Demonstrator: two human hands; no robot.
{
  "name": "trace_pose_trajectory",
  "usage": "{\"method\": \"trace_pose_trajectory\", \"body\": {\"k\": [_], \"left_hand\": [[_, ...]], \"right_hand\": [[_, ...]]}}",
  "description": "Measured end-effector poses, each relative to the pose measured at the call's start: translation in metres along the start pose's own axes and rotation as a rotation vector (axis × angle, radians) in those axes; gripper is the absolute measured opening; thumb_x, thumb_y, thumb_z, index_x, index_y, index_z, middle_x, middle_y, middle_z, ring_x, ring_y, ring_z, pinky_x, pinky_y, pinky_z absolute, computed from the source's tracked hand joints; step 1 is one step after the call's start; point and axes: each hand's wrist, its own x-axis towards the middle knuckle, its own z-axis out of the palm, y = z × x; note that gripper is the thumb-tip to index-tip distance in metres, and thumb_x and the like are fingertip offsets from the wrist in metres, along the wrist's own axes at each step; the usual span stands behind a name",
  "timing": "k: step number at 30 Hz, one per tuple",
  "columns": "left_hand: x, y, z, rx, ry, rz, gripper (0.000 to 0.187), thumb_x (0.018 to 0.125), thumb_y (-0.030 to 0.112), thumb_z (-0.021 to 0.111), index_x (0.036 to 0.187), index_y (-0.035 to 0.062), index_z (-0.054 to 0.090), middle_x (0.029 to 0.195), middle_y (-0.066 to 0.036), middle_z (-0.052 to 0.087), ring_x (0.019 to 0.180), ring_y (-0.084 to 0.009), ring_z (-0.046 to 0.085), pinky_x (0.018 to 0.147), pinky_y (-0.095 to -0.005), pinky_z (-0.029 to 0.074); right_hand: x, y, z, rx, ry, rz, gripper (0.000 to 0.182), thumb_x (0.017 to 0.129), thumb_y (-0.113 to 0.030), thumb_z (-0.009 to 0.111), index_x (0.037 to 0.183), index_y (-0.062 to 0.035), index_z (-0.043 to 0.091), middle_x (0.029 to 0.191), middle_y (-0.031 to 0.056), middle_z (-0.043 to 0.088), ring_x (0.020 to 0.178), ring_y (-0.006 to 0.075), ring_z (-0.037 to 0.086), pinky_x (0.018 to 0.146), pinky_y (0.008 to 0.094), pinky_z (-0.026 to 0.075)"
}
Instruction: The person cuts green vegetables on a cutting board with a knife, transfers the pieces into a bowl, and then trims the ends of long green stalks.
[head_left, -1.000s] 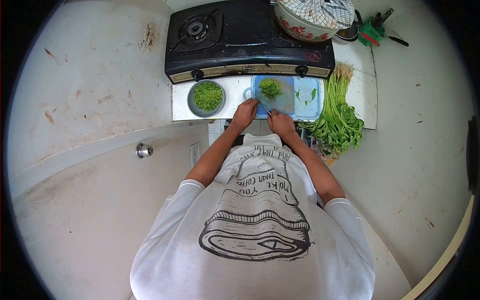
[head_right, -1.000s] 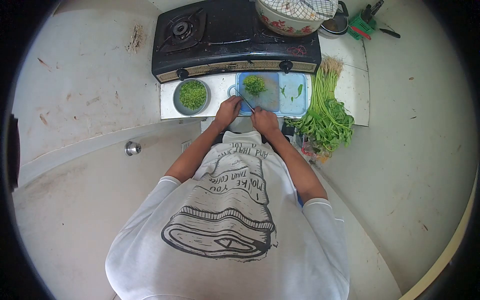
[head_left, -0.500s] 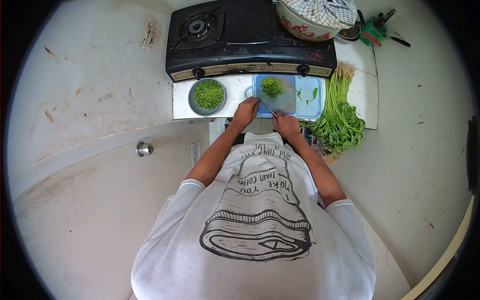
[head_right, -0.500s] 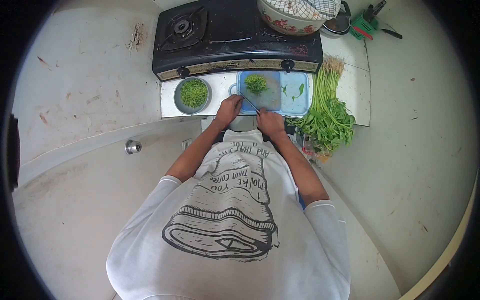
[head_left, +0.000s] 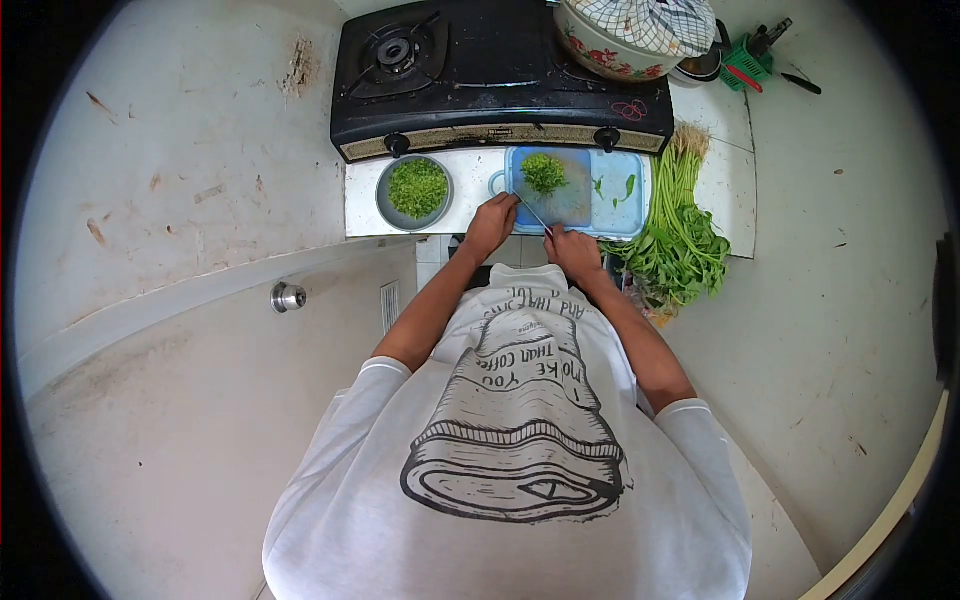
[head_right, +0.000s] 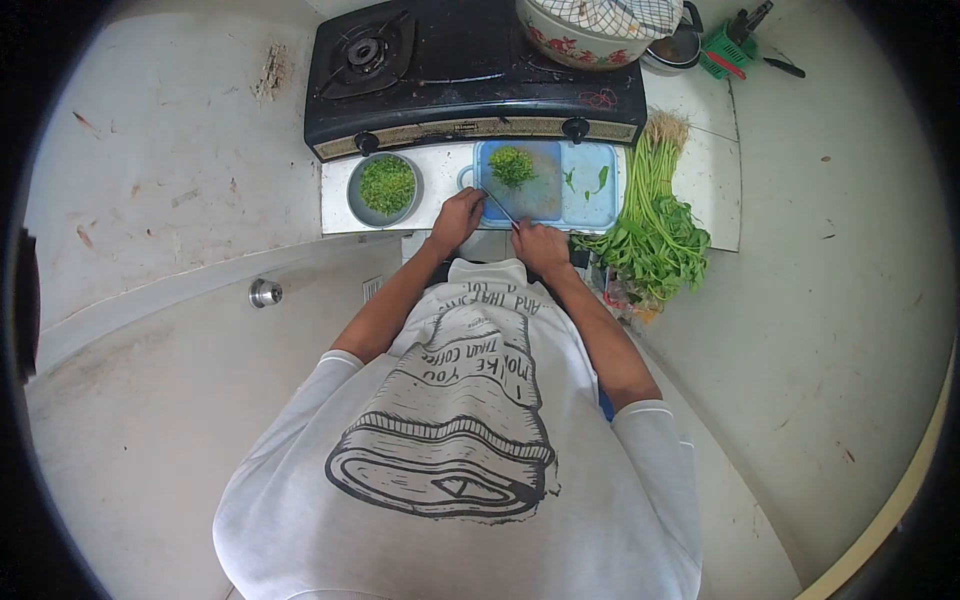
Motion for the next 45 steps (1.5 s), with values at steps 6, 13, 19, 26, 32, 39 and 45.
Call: {"method": "trace_pose_trajectory", "body": {"k": [6,13,19,26,32,39,45], "left_hand": [[0.0,-0.002,0.002,0.006,-0.001,-0.004,0.016,0.093,0.003,0.06,0.108,-0.0016,0.066,0.094,-0.022,0.066,0.086,-0.0438,0.066,0.076,-0.05,0.055],[-0.001,-0.001,0.002,-0.039,0.022,-0.011,0.017,0.093,0.003,0.061,0.109,-0.0023,0.066,0.096,-0.023,0.066,0.088,-0.0446,0.066,0.077,-0.0495,0.055],[0.0,-0.002,0.002,-0.034,0.053,0.009,0.014,0.094,0.004,0.061,0.106,-0.0024,0.065,0.096,-0.023,0.067,0.088,-0.0447,0.066,0.078,-0.0492,0.055],[0.001,-0.007,0.002,0.0,0.002,-0.004,0.011,0.093,0.004,0.062,0.102,-0.0021,0.066,0.094,-0.022,0.067,0.086,-0.0438,0.066,0.077,-0.0486,0.055],[0.001,-0.003,0.001,-0.002,-0.004,-0.004,0.01,0.093,0.003,0.062,0.101,-0.0023,0.066,0.093,-0.022,0.066,0.085,-0.0437,0.066,0.075,-0.0481,0.055],[0.0,-0.004,0.003,-0.027,0.034,-0.005,0.01,0.093,0.005,0.062,0.1,-0.0024,0.066,0.093,-0.023,0.066,0.085,-0.0438,0.066,0.076,-0.0483,0.055],[0.004,-0.006,0.0,0.009,0.016,0.001,0.01,0.093,0.005,0.062,0.099,-0.0023,0.066,0.091,-0.022,0.066,0.084,-0.0433,0.066,0.076,-0.0488,0.055]], "right_hand": [[0.015,-0.007,0.005,0.045,0.026,-0.021,0.034,0.099,-0.032,0.056,0.096,0.0013,0.062,0.068,0.0241,0.069,0.062,0.0424,0.07,0.061,0.0531,0.057],[0.013,-0.004,0.004,0.053,0.052,-0.011,0.035,0.1,-0.033,0.055,0.095,0.0007,0.063,0.068,0.0241,0.069,0.063,0.0429,0.07,0.061,0.0537,0.057],[0.005,0.001,-0.003,0.022,0.036,0.032,0.036,0.101,-0.034,0.054,0.096,0.0008,0.062,0.069,0.0244,0.069,0.064,0.0435,0.07,0.062,0.0543,0.057],[0.002,-0.005,-0.005,0.018,-0.011,-0.021,0.036,0.1,-0.034,0.055,0.096,0.0009,0.062,0.069,0.0242,0.069,0.064,0.0417,0.071,0.061,0.0535,0.057],[0.013,-0.007,0.008,0.027,0.025,-0.038,0.033,0.099,-0.032,0.056,0.096,0.0004,0.061,0.069,0.0235,0.07,0.064,0.0416,0.071,0.06,0.0532,0.057],[0.013,-0.004,0.005,0.048,0.04,-0.005,0.033,0.099,-0.032,0.056,0.096,0.0001,0.062,0.069,0.0241,0.069,0.064,0.043,0.07,0.06,0.0536,0.057],[0.008,0.001,0.001,0.034,0.058,0.008,0.034,0.1,-0.033,0.056,0.097,0.0009,0.062,0.068,0.0246,0.069,0.063,0.0433,0.07,0.06,0.0542,0.057]]}}
